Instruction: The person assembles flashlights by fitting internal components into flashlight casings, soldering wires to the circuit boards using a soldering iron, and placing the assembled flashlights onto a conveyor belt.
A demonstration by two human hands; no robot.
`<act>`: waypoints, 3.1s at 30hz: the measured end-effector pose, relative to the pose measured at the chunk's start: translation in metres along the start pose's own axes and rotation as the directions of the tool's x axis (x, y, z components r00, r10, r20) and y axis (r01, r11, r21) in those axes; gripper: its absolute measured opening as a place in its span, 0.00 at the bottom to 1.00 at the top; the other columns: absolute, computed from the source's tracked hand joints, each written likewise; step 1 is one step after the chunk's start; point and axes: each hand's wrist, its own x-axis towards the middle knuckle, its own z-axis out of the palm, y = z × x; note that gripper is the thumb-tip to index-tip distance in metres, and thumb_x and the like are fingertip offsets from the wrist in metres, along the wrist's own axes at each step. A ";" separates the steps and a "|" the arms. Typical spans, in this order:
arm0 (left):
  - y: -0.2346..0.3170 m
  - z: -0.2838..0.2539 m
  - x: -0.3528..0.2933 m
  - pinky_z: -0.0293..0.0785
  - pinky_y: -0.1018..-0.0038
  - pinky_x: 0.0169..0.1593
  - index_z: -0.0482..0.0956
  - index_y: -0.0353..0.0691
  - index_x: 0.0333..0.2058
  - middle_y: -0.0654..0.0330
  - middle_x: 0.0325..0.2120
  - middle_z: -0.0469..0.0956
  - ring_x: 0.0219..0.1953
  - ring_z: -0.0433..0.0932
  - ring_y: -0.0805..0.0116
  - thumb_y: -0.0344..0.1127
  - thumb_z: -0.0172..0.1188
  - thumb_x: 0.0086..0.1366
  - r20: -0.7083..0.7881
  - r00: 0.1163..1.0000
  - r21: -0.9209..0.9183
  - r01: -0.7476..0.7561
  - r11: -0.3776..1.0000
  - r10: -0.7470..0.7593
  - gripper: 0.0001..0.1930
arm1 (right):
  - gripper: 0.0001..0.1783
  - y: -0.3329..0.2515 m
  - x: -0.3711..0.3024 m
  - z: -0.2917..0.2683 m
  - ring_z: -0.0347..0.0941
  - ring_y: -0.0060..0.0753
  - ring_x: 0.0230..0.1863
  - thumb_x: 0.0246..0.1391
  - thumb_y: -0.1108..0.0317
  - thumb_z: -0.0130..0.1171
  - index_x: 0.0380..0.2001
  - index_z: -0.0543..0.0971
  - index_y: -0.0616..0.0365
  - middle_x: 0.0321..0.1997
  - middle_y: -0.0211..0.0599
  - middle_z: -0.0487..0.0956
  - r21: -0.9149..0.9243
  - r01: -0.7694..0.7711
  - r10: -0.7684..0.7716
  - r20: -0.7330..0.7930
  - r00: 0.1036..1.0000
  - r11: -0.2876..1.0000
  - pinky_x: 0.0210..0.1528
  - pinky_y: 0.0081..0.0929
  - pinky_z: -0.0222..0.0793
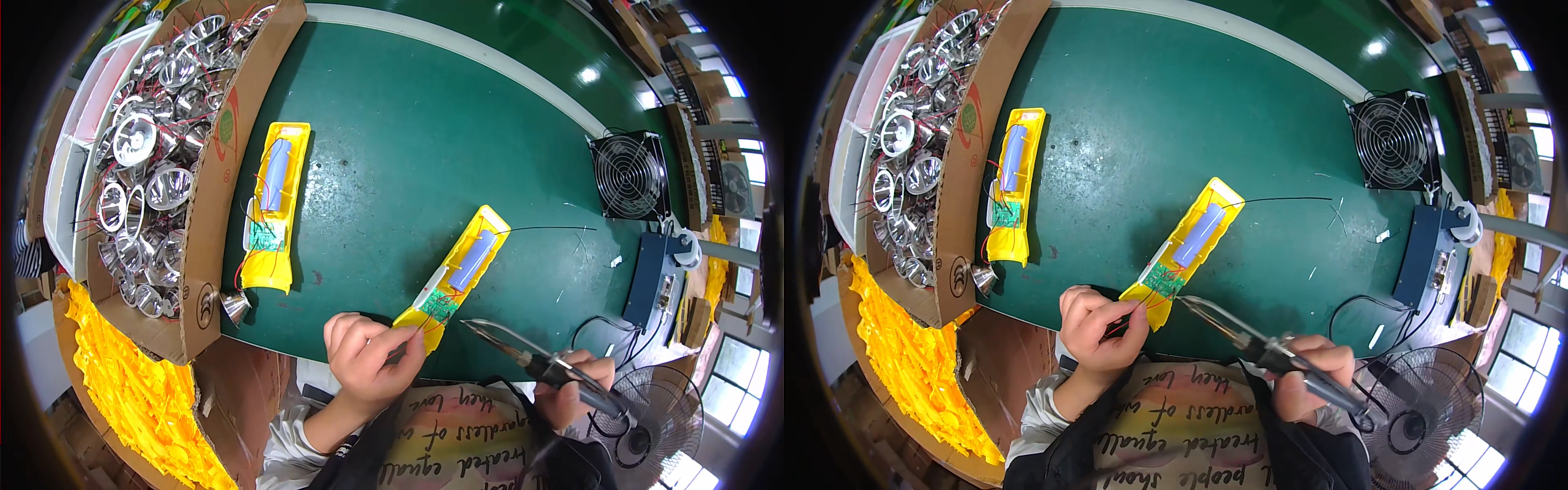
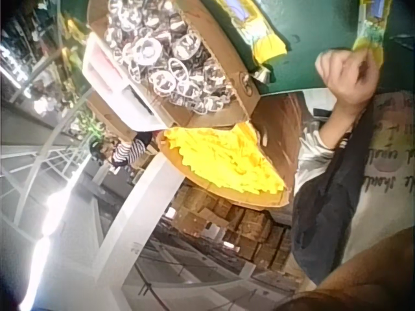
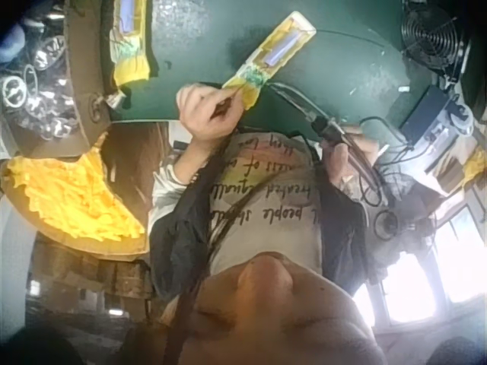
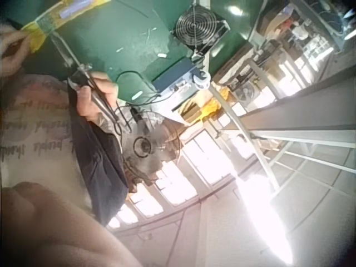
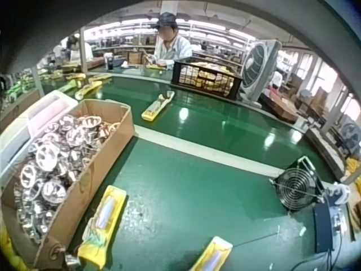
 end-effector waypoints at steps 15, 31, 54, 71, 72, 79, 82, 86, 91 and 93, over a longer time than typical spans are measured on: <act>-0.001 0.000 -0.001 0.60 0.74 0.27 0.75 0.42 0.17 0.66 0.13 0.63 0.16 0.63 0.68 0.25 0.62 0.34 -0.059 0.998 -0.021 0.030 0.999 -0.031 0.07 | 0.14 -0.004 0.019 0.004 0.65 0.25 0.20 0.41 0.71 0.56 0.30 0.63 0.62 0.22 0.42 0.71 -0.304 0.009 0.088 0.304 0.949 0.953 0.23 0.20 0.62; 0.000 0.001 -0.003 0.61 0.74 0.33 0.75 0.45 0.18 0.70 0.15 0.65 0.21 0.65 0.71 0.27 0.63 0.34 -0.046 0.997 -0.012 0.069 0.998 -0.069 0.08 | 0.19 -0.001 0.020 0.026 0.57 0.18 0.14 0.43 0.57 0.56 0.22 0.62 0.60 0.13 0.34 0.66 -0.394 0.039 0.002 0.105 0.995 0.918 0.18 0.13 0.52; -0.001 0.002 -0.002 0.62 0.73 0.30 0.75 0.44 0.18 0.68 0.15 0.65 0.19 0.66 0.69 0.26 0.62 0.34 -0.053 0.998 0.003 0.029 1.000 -0.029 0.08 | 0.14 0.002 0.018 0.015 0.63 0.23 0.18 0.43 0.67 0.56 0.23 0.61 0.61 0.14 0.32 0.68 -0.322 0.018 0.033 0.152 0.988 0.946 0.22 0.19 0.60; 0.000 0.003 -0.001 0.62 0.73 0.33 0.75 0.43 0.19 0.67 0.16 0.68 0.23 0.72 0.70 0.26 0.63 0.35 -0.029 0.999 -0.005 0.020 1.000 -0.020 0.08 | 0.14 -0.001 0.018 0.020 0.61 0.20 0.17 0.43 0.67 0.55 0.23 0.62 0.61 0.13 0.32 0.67 -0.305 -0.051 0.078 0.077 0.994 0.951 0.22 0.17 0.58; 0.000 0.002 -0.001 0.62 0.73 0.33 0.75 0.43 0.19 0.67 0.16 0.68 0.23 0.72 0.70 0.26 0.63 0.35 -0.029 0.999 -0.005 0.021 1.000 -0.021 0.08 | 0.14 0.000 0.017 0.020 0.61 0.20 0.17 0.43 0.67 0.55 0.23 0.62 0.61 0.13 0.32 0.67 -0.306 -0.045 0.072 0.080 0.994 0.951 0.22 0.17 0.58; -0.001 0.002 -0.002 0.62 0.73 0.33 0.75 0.43 0.19 0.67 0.16 0.67 0.23 0.72 0.70 0.26 0.63 0.36 -0.033 0.999 -0.006 0.018 1.000 -0.018 0.08 | 0.15 0.000 0.016 0.016 0.61 0.20 0.16 0.43 0.65 0.56 0.24 0.62 0.61 0.13 0.31 0.68 -0.322 -0.039 0.070 0.086 0.994 0.946 0.22 0.18 0.58; -0.001 0.002 -0.001 0.62 0.73 0.33 0.75 0.43 0.19 0.67 0.16 0.67 0.22 0.71 0.69 0.26 0.63 0.35 -0.037 0.999 -0.007 0.021 1.000 -0.021 0.08 | 0.17 -0.001 0.016 0.015 0.60 0.20 0.15 0.44 0.63 0.56 0.24 0.61 0.61 0.14 0.33 0.67 -0.316 0.009 0.023 0.099 0.995 0.949 0.22 0.18 0.60; 0.000 0.002 -0.001 0.62 0.72 0.32 0.75 0.42 0.18 0.67 0.15 0.67 0.21 0.70 0.69 0.26 0.63 0.35 -0.029 0.999 -0.003 0.031 1.000 -0.031 0.08 | 0.20 -0.003 0.018 0.020 0.60 0.19 0.14 0.44 0.59 0.57 0.24 0.59 0.60 0.14 0.36 0.66 -0.203 0.046 -0.052 -0.023 0.998 0.978 0.21 0.18 0.61; 0.000 0.002 -0.002 0.61 0.74 0.35 0.75 0.45 0.17 0.68 0.15 0.67 0.23 0.70 0.72 0.28 0.63 0.35 -0.041 0.997 0.000 0.064 0.998 -0.064 0.07 | 0.19 -0.001 0.019 0.018 0.61 0.19 0.16 0.44 0.59 0.57 0.25 0.60 0.61 0.15 0.37 0.68 -0.238 -0.017 0.020 0.010 1.000 0.971 0.21 0.15 0.59; 0.001 0.003 -0.002 0.61 0.74 0.35 0.75 0.45 0.17 0.68 0.15 0.67 0.22 0.70 0.72 0.28 0.63 0.36 -0.041 0.997 0.003 0.063 0.998 -0.063 0.07 | 0.19 0.003 0.016 0.014 0.62 0.20 0.17 0.45 0.60 0.57 0.25 0.60 0.61 0.15 0.36 0.68 -0.231 -0.017 0.028 0.044 0.999 0.973 0.21 0.15 0.59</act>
